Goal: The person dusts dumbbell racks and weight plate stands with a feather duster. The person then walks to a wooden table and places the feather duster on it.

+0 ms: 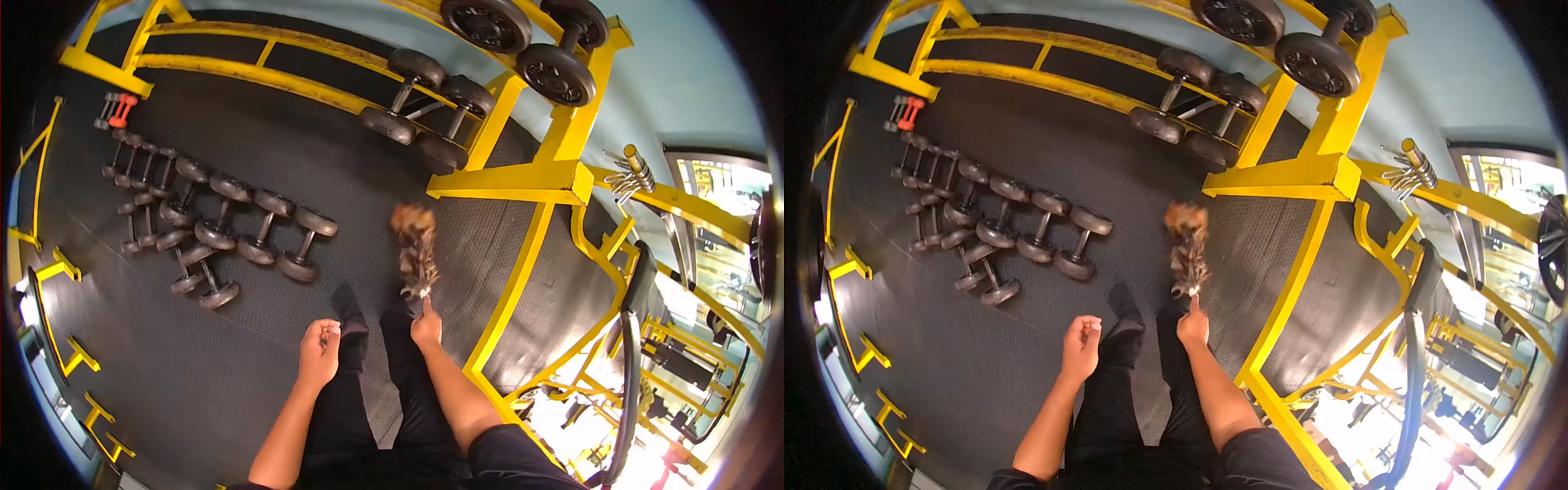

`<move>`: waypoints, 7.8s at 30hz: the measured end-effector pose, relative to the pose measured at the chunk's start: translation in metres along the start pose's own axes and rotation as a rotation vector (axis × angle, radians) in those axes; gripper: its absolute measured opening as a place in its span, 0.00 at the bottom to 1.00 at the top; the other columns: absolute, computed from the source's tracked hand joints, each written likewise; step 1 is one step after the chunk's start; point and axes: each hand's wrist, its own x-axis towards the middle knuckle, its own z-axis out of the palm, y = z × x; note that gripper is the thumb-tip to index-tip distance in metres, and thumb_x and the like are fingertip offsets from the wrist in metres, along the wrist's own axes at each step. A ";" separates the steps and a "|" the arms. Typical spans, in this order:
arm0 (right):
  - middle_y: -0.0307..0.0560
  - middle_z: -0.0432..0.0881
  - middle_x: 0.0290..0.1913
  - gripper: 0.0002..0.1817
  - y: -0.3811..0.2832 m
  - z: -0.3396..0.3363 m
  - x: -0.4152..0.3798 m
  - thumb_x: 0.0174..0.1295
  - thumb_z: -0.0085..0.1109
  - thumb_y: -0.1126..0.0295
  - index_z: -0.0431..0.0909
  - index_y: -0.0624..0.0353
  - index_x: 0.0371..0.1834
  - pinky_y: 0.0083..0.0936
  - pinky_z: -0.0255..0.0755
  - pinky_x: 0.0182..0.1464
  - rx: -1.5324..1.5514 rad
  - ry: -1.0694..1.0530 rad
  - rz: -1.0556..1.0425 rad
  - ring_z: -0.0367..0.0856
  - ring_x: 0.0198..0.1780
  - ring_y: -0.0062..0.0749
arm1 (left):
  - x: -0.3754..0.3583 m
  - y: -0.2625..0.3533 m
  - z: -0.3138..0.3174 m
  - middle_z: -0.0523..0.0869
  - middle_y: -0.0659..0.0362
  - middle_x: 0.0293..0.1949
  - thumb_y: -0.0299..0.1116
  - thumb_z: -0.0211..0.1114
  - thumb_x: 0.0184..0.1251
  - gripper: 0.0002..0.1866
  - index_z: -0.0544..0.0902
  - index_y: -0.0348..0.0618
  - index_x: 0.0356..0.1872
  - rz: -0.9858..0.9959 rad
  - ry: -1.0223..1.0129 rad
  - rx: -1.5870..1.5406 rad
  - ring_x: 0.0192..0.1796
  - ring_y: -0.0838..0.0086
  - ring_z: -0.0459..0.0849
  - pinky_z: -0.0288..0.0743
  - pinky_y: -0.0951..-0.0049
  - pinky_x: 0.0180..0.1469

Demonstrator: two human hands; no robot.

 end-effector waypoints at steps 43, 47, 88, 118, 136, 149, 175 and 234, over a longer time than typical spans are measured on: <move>0.47 0.90 0.46 0.17 0.211 -0.440 0.120 0.70 0.59 0.57 0.86 0.50 0.57 0.37 0.79 0.50 0.508 -0.284 -0.668 0.88 0.47 0.45 | 0.081 0.278 0.292 0.82 0.59 0.38 0.28 0.62 0.70 0.05 0.81 0.39 0.43 0.743 -0.041 0.433 0.35 0.76 0.76 0.68 0.75 0.38; 0.43 0.90 0.36 0.17 0.311 -0.498 0.090 0.63 0.70 0.60 0.88 0.53 0.52 0.25 0.76 0.40 0.533 -0.370 -0.444 0.84 0.35 0.22 | 0.095 0.365 0.302 0.73 0.61 0.38 0.27 0.54 0.75 0.04 0.77 0.38 0.43 1.018 -0.067 0.468 0.34 0.82 0.66 0.62 0.79 0.38; 0.45 0.85 0.50 0.23 0.142 -0.446 0.320 0.69 0.50 0.69 0.76 0.34 0.66 0.46 0.81 0.50 -0.144 0.287 -0.280 0.87 0.49 0.49 | 0.175 0.387 0.377 0.84 0.53 0.36 0.26 0.64 0.61 0.04 0.80 0.43 0.36 0.946 -0.123 1.012 0.41 0.55 0.84 0.74 0.59 0.45; 0.60 0.81 0.61 0.27 0.010 -0.275 0.354 0.70 0.43 0.73 0.68 0.54 0.74 0.36 0.74 0.60 1.157 -0.076 -0.034 0.82 0.61 0.50 | 0.178 0.384 0.377 0.86 0.59 0.35 0.30 0.66 0.59 0.05 0.82 0.47 0.36 0.903 -0.165 1.060 0.40 0.59 0.84 0.72 0.60 0.44; 0.59 0.76 0.68 0.24 0.017 -0.332 0.263 0.72 0.42 0.78 0.71 0.64 0.71 0.29 0.70 0.67 1.114 0.126 -0.052 0.75 0.69 0.48 | 0.175 0.389 0.378 0.84 0.57 0.33 0.28 0.65 0.60 0.03 0.80 0.44 0.34 0.934 -0.175 1.022 0.39 0.58 0.84 0.73 0.60 0.45; 0.66 0.83 0.52 0.27 0.020 -0.307 0.274 0.67 0.46 0.74 0.74 0.48 0.71 0.41 0.79 0.52 0.822 0.145 -0.003 0.85 0.53 0.58 | 0.176 0.385 0.377 0.86 0.59 0.32 0.30 0.66 0.59 0.04 0.81 0.47 0.34 0.962 -0.127 1.018 0.38 0.59 0.85 0.73 0.59 0.42; 0.56 0.79 0.63 0.21 0.060 -0.499 0.300 0.70 0.49 0.70 0.78 0.48 0.66 0.39 0.77 0.58 0.554 0.483 -0.360 0.80 0.61 0.53 | 0.172 0.389 0.376 0.86 0.59 0.34 0.35 0.66 0.58 0.06 0.82 0.47 0.35 0.903 -0.069 1.015 0.38 0.60 0.84 0.73 0.58 0.44; 0.69 0.82 0.53 0.25 -0.233 -0.180 0.081 0.66 0.48 0.74 0.77 0.53 0.67 0.45 0.74 0.58 0.151 0.470 -0.350 0.82 0.55 0.62 | 0.062 0.015 -0.081 0.83 0.60 0.44 0.26 0.62 0.72 0.15 0.76 0.43 0.58 -0.190 0.129 -0.132 0.40 0.77 0.80 0.76 0.75 0.46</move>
